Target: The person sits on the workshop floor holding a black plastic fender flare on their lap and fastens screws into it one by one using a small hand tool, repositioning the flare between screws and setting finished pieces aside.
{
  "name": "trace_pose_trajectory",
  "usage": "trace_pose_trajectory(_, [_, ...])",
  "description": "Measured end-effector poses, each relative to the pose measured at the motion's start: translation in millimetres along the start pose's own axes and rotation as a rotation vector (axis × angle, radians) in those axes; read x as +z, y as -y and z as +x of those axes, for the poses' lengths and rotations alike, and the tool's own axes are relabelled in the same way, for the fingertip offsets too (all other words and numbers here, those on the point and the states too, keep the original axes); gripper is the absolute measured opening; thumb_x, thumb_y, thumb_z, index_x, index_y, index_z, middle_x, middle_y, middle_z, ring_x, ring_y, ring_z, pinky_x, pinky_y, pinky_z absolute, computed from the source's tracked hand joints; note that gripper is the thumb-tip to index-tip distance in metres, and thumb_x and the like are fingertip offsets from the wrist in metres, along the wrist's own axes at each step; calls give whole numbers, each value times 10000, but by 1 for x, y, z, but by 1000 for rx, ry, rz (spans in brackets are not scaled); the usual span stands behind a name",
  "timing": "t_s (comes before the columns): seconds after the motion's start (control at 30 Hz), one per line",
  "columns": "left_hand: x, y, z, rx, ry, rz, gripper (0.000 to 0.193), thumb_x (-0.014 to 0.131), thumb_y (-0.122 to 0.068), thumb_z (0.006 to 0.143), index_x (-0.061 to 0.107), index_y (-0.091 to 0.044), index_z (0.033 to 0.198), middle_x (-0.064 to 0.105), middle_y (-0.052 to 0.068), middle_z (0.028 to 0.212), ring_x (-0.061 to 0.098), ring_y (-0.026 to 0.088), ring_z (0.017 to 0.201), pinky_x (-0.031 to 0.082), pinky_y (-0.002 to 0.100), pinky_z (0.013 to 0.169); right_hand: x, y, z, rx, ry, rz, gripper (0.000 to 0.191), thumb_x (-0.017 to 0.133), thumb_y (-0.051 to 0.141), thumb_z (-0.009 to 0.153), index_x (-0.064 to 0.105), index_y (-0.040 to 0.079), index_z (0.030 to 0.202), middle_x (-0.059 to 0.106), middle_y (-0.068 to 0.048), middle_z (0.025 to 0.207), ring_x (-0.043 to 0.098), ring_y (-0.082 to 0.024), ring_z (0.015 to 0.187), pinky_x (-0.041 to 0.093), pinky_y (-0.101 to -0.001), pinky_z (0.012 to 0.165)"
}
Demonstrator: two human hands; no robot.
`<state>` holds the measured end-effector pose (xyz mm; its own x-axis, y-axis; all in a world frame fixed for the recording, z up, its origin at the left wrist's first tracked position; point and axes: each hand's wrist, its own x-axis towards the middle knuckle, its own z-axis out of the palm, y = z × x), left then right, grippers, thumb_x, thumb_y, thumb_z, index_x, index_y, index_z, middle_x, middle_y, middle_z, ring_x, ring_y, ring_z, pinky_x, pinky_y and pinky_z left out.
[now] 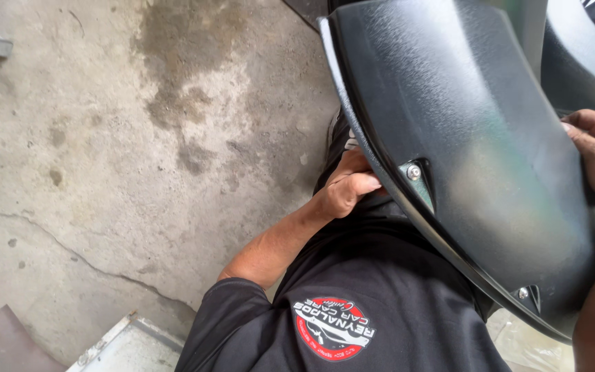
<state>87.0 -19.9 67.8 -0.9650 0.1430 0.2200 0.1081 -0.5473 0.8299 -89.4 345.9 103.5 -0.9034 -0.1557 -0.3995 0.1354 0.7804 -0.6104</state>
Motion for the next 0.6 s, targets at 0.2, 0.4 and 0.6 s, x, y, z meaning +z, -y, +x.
trace_pose_trajectory(0.2, [3,-5,4,-59,-92,-141,379,511,-206,882,651,23,1149,661,90,1045,580,161,920,470,310,838,-8,22,-1,-119,11,49,281,591,217,1112,680,-49,1109,662,-94,871,571,-137,812,474,-302,728])
trace_pose_trajectory(0.4, [8,-1,12,5,-92,-267,406,519,-201,928,653,63,1206,685,108,1134,607,185,1038,468,319,963,-14,44,-15,19,-37,-60,353,577,305,1078,687,-30,1053,663,-153,781,589,-205,739,484,-378,690])
trace_pose_trajectory(0.6, [5,3,11,29,-89,-262,501,521,-207,895,635,68,1298,672,144,1322,602,231,1281,415,342,1163,-16,48,-14,-9,-29,-77,349,570,310,1045,694,-15,1069,692,-155,791,628,-223,730,503,-395,697])
